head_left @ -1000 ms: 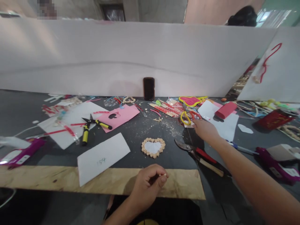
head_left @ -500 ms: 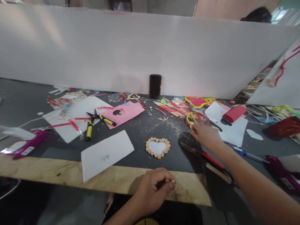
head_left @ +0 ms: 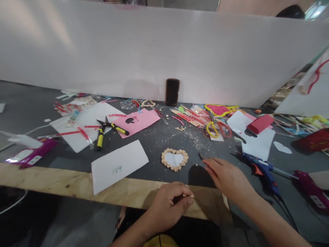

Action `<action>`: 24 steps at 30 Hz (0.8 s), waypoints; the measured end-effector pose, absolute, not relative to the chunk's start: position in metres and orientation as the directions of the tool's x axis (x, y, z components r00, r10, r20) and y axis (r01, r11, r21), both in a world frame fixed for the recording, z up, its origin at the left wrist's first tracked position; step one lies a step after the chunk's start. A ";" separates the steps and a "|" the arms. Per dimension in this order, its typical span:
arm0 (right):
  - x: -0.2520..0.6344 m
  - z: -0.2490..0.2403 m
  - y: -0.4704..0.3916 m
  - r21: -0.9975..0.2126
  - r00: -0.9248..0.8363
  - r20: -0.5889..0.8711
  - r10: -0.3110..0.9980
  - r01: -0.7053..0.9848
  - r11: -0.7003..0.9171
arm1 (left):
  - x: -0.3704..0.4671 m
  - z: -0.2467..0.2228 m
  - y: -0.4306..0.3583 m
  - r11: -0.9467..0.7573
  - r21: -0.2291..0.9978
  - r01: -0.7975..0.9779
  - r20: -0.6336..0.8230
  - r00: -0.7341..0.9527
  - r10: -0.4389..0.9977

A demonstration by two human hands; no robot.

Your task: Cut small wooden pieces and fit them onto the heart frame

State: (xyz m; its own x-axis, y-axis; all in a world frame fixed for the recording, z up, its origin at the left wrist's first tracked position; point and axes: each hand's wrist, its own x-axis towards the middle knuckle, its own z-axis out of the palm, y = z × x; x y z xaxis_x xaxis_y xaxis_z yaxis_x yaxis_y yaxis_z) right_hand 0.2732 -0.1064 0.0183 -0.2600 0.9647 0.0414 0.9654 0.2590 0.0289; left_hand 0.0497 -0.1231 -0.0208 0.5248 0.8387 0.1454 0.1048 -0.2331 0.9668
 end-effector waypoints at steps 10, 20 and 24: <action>0.329 -0.012 -0.159 0.151 -0.063 0.257 0.964 0.988 0.024 | 0.055 -0.021 -0.122 0.066 0.993 0.102 -0.107 0.482 0.869; 0.332 0.011 -0.163 -0.546 0.313 0.155 0.937 0.818 -0.182 | 0.068 -0.008 -0.113 0.245 0.964 -0.098 -0.186 0.408 0.894; 0.326 0.021 -0.174 -0.788 0.355 -0.068 0.932 0.554 -0.268 | 0.073 -0.010 -0.111 0.268 0.952 -0.147 -0.183 0.427 0.886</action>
